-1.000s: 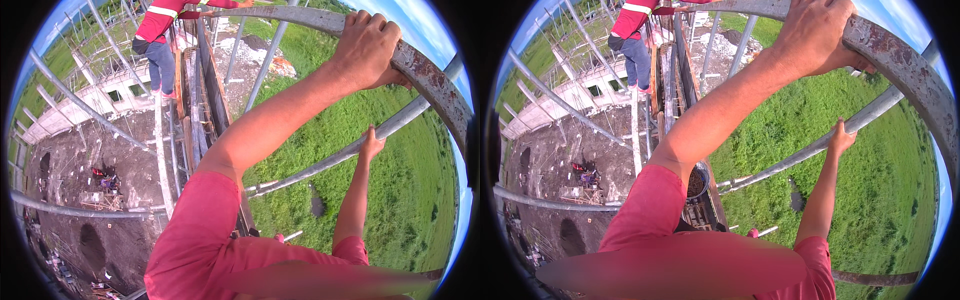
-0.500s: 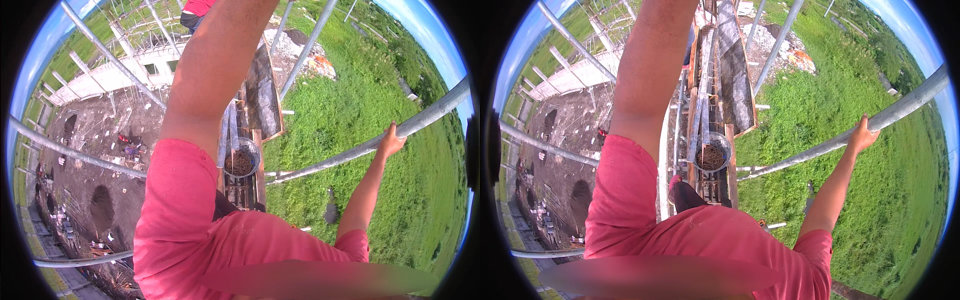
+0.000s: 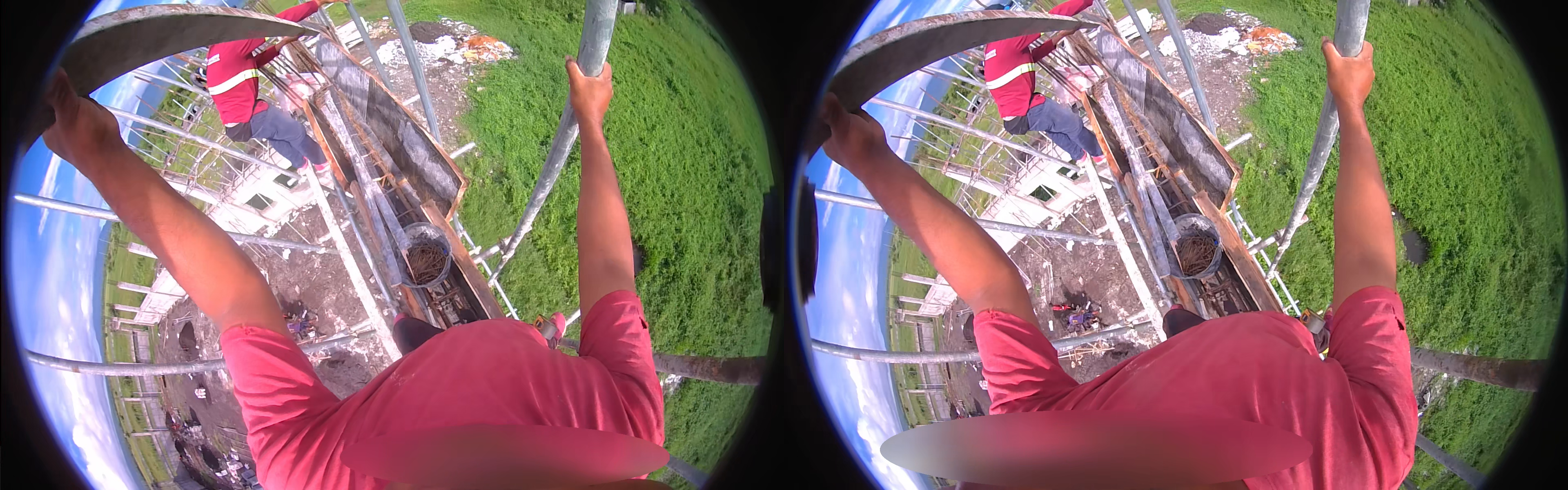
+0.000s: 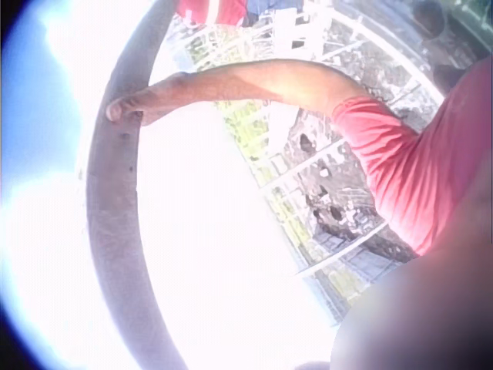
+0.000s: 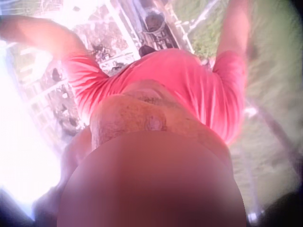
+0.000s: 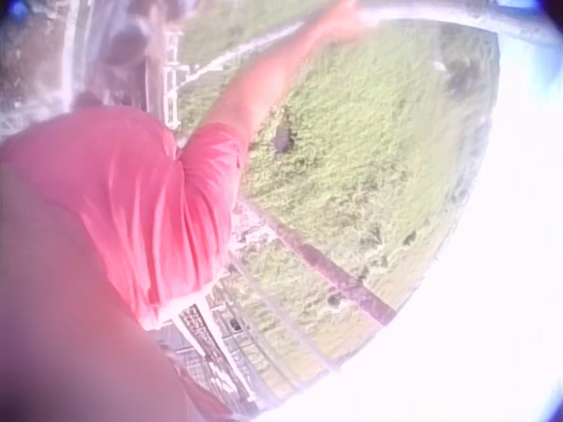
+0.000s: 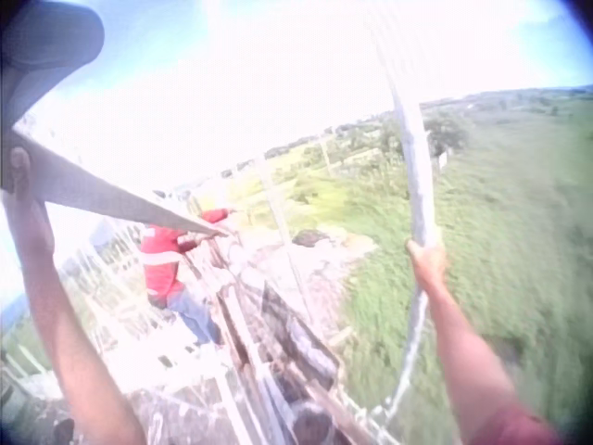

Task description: The person walks along a narrow scaffolding platform and adjusts wooden planks and metal poles. They use both hands to position the planks and occasionally reach for a bucket of nails while maintaining balance on the structure.

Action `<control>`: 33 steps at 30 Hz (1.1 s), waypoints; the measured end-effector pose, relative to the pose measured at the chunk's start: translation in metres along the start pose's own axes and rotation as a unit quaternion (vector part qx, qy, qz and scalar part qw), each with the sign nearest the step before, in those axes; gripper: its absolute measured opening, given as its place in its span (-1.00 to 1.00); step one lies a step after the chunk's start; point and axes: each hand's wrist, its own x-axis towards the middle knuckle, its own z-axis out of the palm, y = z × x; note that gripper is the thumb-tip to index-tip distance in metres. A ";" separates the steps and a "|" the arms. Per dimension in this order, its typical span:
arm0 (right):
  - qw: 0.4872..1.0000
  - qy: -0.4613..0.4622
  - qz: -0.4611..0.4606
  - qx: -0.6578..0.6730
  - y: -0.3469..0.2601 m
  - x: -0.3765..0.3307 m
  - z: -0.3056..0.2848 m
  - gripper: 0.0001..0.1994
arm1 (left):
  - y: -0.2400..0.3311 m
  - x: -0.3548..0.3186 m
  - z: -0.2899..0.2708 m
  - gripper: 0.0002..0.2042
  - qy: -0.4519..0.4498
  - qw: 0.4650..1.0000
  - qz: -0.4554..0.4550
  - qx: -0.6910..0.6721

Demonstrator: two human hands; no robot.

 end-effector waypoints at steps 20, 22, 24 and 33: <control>0.999 -0.012 -0.010 0.040 0.000 -0.001 0.001 -0.38 | 0.054 -0.111 -0.301 0.28 0.162 0.985 0.051 0.044; 0.999 -0.011 -0.005 0.047 0.000 -0.001 0.001 -0.41 | 0.051 -0.135 -0.336 0.17 0.188 0.979 0.059 0.049; 0.998 -0.015 -0.017 0.051 -0.001 -0.001 0.002 -0.43 | 0.048 -0.164 -0.359 0.04 0.193 0.977 0.070 0.058; 0.991 -0.054 -0.049 0.108 -0.002 -0.001 0.002 -0.40 | 0.044 -0.264 -0.417 0.04 0.273 0.955 -0.021 0.110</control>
